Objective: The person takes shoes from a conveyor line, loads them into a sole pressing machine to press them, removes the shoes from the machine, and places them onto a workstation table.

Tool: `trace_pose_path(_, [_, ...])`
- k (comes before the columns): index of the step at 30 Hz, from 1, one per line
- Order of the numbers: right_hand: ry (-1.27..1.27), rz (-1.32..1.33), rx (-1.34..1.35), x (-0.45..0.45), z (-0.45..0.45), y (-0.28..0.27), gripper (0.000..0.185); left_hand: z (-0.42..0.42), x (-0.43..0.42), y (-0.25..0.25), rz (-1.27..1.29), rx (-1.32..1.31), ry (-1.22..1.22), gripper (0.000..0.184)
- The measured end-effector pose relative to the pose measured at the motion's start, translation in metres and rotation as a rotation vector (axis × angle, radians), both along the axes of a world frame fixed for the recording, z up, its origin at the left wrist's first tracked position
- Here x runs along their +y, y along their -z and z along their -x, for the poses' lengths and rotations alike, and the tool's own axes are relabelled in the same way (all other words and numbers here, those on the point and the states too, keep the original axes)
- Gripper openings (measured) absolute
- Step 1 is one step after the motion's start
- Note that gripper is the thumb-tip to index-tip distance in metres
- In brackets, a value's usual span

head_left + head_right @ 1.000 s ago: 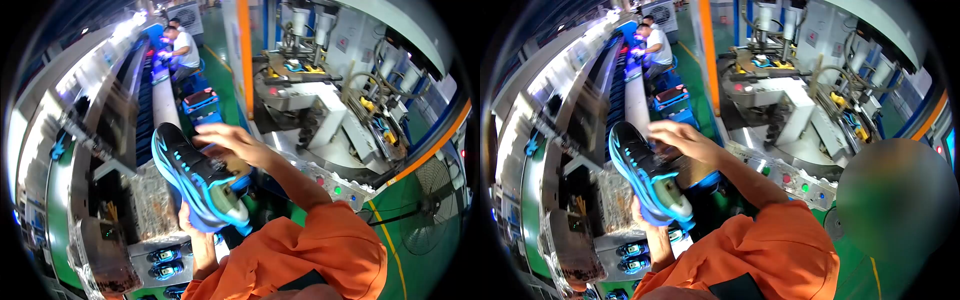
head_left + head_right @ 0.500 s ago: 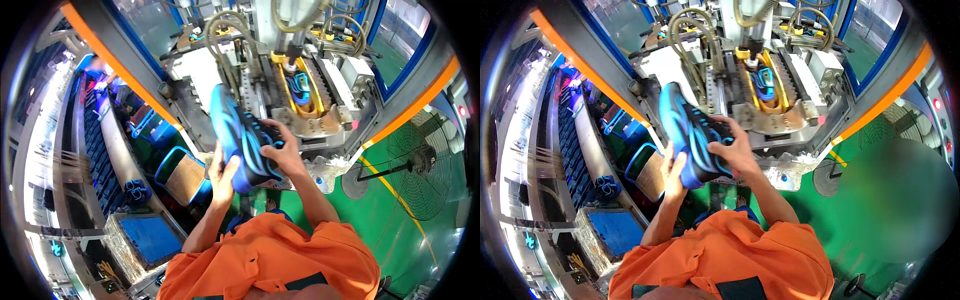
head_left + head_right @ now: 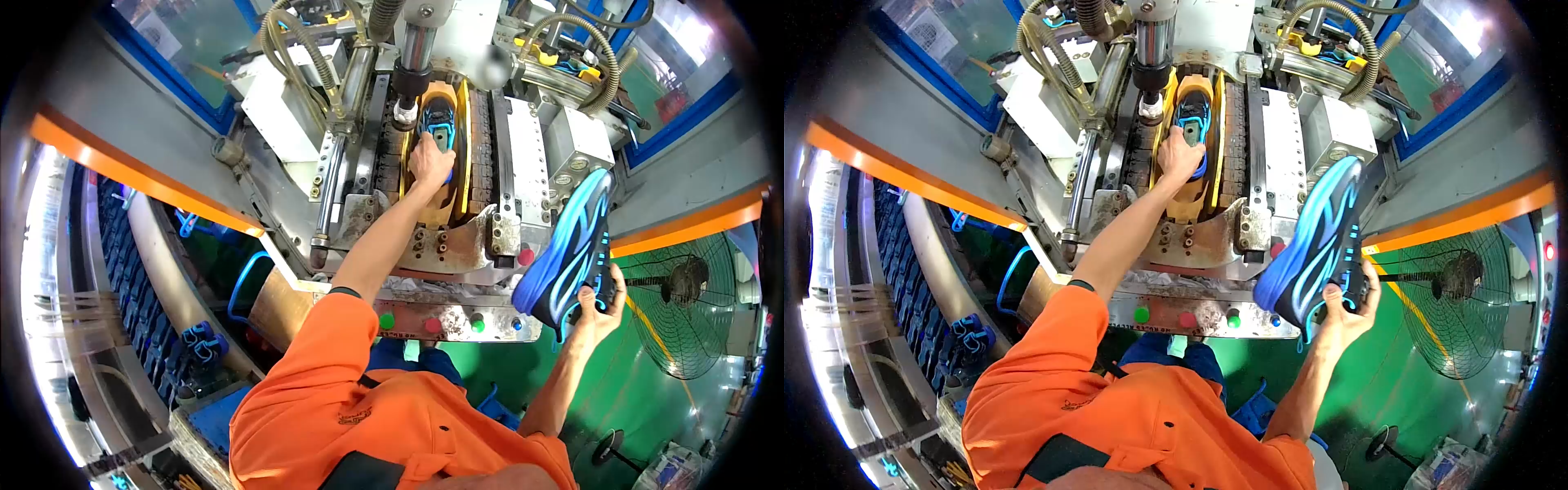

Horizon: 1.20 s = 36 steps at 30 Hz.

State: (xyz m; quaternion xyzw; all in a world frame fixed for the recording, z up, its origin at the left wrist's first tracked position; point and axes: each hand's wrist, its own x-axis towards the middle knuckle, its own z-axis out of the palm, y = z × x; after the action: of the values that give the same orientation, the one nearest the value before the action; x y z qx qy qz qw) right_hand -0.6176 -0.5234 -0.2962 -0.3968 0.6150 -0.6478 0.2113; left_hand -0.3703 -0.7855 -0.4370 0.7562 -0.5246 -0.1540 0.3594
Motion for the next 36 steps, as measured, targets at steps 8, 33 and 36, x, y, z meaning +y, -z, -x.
trace_pose_path(8, [-0.032,-0.183,0.26,-0.146,-0.024,-0.045,0.046,-0.091,0.054,-0.029,-0.091,1.213,0.051,0.018])
trace_pose_path(33, [-0.855,0.393,0.458,-0.089,-0.26,0.077,0.026,-0.131,0.558,-0.146,0.306,0.864,-1.388,0.036])
trace_pose_path(36, [-1.198,0.317,0.558,-0.009,-0.282,0.144,0.022,-0.102,0.579,-0.154,-0.365,-0.013,-0.924,0.032])
